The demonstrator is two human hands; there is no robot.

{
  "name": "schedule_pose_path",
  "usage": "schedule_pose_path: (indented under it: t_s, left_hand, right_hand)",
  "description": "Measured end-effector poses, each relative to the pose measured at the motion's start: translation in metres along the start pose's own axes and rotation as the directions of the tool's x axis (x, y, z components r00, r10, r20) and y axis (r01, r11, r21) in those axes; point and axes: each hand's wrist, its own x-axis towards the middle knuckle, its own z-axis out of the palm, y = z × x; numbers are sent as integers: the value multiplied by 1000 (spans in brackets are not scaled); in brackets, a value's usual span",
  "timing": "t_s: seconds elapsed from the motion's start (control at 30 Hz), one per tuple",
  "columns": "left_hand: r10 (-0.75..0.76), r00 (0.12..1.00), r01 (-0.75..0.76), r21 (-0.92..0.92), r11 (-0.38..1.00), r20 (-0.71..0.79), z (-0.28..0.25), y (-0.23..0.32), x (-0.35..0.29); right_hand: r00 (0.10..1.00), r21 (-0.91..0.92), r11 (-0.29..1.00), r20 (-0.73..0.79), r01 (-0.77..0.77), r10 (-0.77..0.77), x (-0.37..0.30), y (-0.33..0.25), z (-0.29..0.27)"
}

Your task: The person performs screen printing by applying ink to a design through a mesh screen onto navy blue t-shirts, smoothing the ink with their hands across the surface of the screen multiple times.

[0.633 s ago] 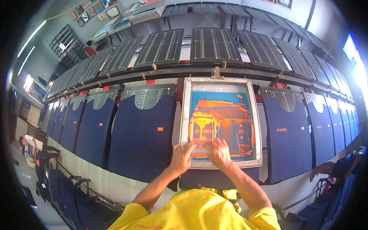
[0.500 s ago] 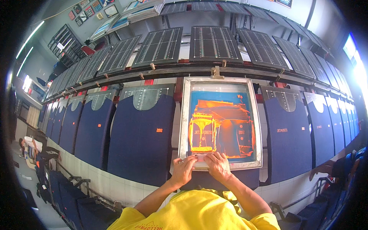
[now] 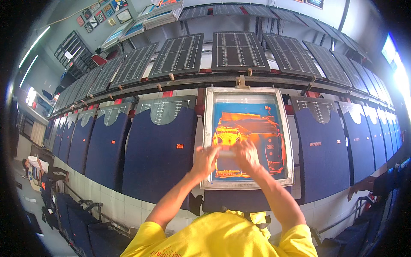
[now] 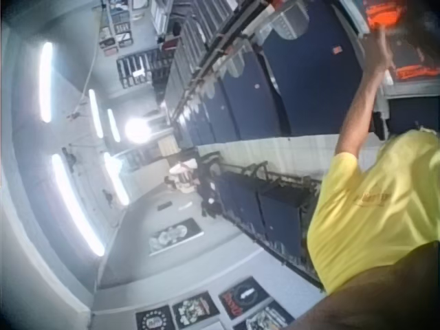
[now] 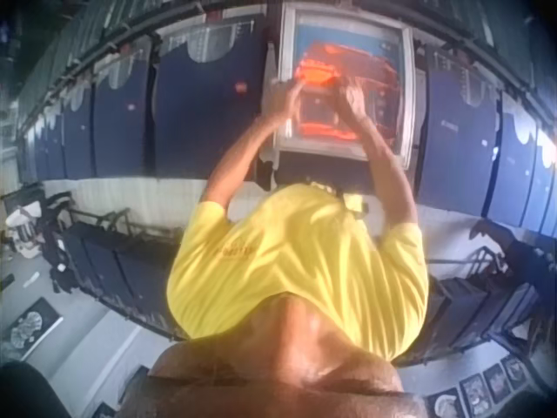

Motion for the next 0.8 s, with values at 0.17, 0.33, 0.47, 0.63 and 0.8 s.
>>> schedule_pose_path:
  t_s: [0.17, 0.33, 0.47, 0.63, 0.8]
  left_hand:
    - [-56, 994, 58, -11, 998, 92, -15, 64, -84]
    - [-37, 998, 37, 14, 999, 44, 4, 49, -75]
    - [-9, 1000, 8, 42, 999, 23, 18, 2, -15]
    - [-49, 998, 50, -15, 999, 40, 15, -37, 50]
    - [10, 999, -13, -74, 997, -41, -17, -17, 63]
  right_hand:
    - [984, 6, 1000, 176, -10, 9, -72, -66, -37]
    - [993, 29, 999, 119, -25, 21, -68, -45, -10]
    - [1000, 10, 1000, 27, 4, -4, -14, 3, 13]
    - [976, -8, 988, 154, -153, 152, 55, 42, 13]
    - [999, -6, 1000, 42, -28, 28, 59, 27, -20]
